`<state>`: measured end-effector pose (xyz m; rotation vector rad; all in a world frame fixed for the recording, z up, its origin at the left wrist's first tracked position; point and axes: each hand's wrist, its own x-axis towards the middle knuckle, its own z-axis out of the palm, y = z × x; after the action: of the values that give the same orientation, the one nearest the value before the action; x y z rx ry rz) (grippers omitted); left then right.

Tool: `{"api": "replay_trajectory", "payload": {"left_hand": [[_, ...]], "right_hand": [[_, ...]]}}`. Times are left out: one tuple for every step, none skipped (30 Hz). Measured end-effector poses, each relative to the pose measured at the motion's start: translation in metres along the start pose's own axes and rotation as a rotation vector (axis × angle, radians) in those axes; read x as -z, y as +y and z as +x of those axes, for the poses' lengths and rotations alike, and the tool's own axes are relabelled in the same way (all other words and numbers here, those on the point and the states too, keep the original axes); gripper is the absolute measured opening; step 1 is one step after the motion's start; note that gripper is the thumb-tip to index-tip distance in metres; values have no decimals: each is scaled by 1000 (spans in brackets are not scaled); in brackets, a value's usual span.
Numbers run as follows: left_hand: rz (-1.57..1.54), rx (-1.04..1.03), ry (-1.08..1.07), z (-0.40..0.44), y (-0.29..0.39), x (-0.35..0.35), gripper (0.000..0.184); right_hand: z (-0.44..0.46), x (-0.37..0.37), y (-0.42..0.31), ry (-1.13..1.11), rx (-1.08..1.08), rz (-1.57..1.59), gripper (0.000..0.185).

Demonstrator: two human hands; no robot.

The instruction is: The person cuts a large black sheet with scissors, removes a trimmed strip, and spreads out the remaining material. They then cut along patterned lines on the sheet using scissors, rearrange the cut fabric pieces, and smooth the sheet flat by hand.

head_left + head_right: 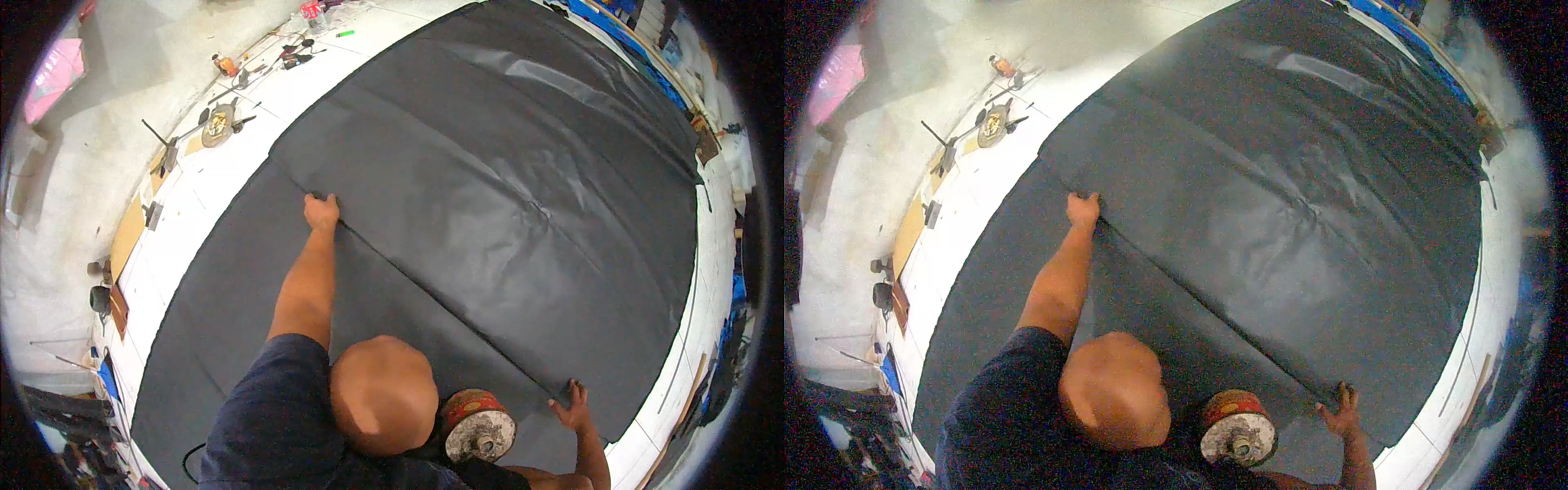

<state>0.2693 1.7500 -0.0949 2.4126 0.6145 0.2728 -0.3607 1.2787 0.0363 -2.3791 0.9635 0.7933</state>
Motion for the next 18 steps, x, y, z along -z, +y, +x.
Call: {"api": "replay_trajectory", "payload": {"left_hand": [[35, -39, -53, 5, -3, -1, 62], [69, -79, -105, 8, -5, -2, 65], [67, -80, -104, 9, -4, -1, 65], [85, -113, -110, 10, -2, -1, 68], [105, -146, -117, 11, -1, 1, 72], [100, -150, -114, 11, 3, 3, 72], [127, -75, -93, 8, 6, 6, 75], [152, -2, -74, 4, 10, 8, 79], [138, -16, -77, 0, 13, 12, 79], [145, -76, -112, -4, 14, 19, 80], [152, -139, -144, -9, 19, 25, 81], [142, -157, -147, -19, 28, 31, 81], [149, -153, -72, -32, 37, 40, 79], [155, -150, 1, -45, 44, 47, 77], [159, -312, 32, -58, 47, 49, 73], [153, -477, 64, -73, 53, 49, 69], [119, -713, -115, -95, 61, 55, 65], [86, -950, -302, -122, 69, 64, 61]], "right_hand": [[0, 2, -1, -20, -10, -24, 104], [0, 3, -1, -39, -19, -47, 105], [1, 4, 0, -37, -18, -47, 105], [3, 5, 1, -49, -10, -40, 105], [5, 6, 2, -64, -1, -34, 106], [5, 8, -1, -57, 0, -31, 106], [3, 8, -5, -58, -9, -46, 106], [1, 9, -8, -57, -20, -58, 107], [0, 8, -11, -40, -27, -49, 107], [-2, 9, -14, -47, -24, -52, 108], [-3, 10, -15, -54, -21, -53, 108], [-1, 5, -8, -39, -28, -40, 108], [0, -2, -1, 7, 17, -55, 108], [0, -8, 7, 54, 60, -72, 108], [-2, -11, 9, 67, 43, -60, 108], [-2, -8, 5, 58, 27, -56, 107], [-4, -3, 0, 51, 5, -49, 105], [-6, -1, -2, 67, -27, -30, 105]]}}
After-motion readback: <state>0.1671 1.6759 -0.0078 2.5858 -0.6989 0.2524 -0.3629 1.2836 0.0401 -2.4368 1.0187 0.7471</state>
